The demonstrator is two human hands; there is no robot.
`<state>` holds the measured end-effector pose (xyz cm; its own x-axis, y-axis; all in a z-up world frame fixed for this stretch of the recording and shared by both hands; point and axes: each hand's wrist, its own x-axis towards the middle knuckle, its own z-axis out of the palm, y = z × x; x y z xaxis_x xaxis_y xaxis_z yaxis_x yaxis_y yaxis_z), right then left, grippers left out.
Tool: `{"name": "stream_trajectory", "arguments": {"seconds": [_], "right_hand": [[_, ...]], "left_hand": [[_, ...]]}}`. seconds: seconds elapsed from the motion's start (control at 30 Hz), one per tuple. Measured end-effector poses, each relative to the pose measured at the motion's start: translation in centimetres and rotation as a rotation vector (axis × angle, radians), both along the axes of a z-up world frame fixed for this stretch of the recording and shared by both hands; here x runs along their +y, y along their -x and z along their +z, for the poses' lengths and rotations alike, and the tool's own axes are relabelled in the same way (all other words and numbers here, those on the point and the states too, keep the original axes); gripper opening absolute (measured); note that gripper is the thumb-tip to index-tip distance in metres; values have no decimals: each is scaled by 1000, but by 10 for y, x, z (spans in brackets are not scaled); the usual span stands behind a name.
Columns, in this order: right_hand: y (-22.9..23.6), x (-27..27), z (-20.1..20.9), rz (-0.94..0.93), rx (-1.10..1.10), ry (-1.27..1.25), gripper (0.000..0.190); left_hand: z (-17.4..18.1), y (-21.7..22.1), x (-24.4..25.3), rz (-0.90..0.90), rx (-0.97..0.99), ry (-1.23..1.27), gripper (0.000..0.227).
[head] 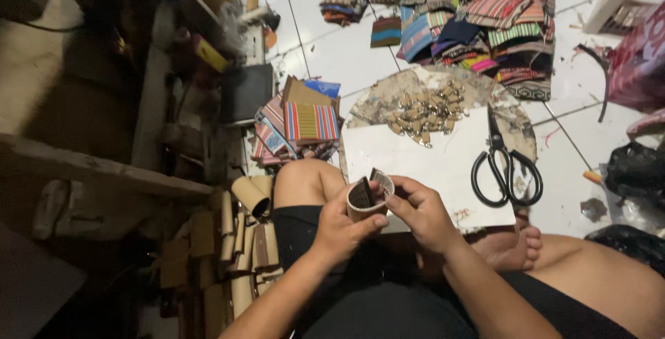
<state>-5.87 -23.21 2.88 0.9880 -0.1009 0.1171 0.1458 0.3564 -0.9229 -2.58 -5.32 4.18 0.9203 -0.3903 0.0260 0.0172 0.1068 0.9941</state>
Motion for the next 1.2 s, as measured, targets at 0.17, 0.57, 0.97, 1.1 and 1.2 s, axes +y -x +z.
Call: {"name": "stream_trajectory", "arguments": {"seconds": [0.17,0.57,0.97,1.1,1.2], "right_hand": [[3,7,7,-37,62,-29,38],[8,4,28,-166,69,189,19],[7,3,25,-115,39,326,17],[6,-1,14,-54,120,296,19],[6,-5,10,-24,148,268,20]], "left_hand": [[-4,-3,2,29,-20,-50,69],[6,-3,7,128,-224,-277,36],[14,0,7,119,-102,-293,21],[11,-2,10,81,-54,-369,18],[23,0,8,62,-17,-409,17]]}}
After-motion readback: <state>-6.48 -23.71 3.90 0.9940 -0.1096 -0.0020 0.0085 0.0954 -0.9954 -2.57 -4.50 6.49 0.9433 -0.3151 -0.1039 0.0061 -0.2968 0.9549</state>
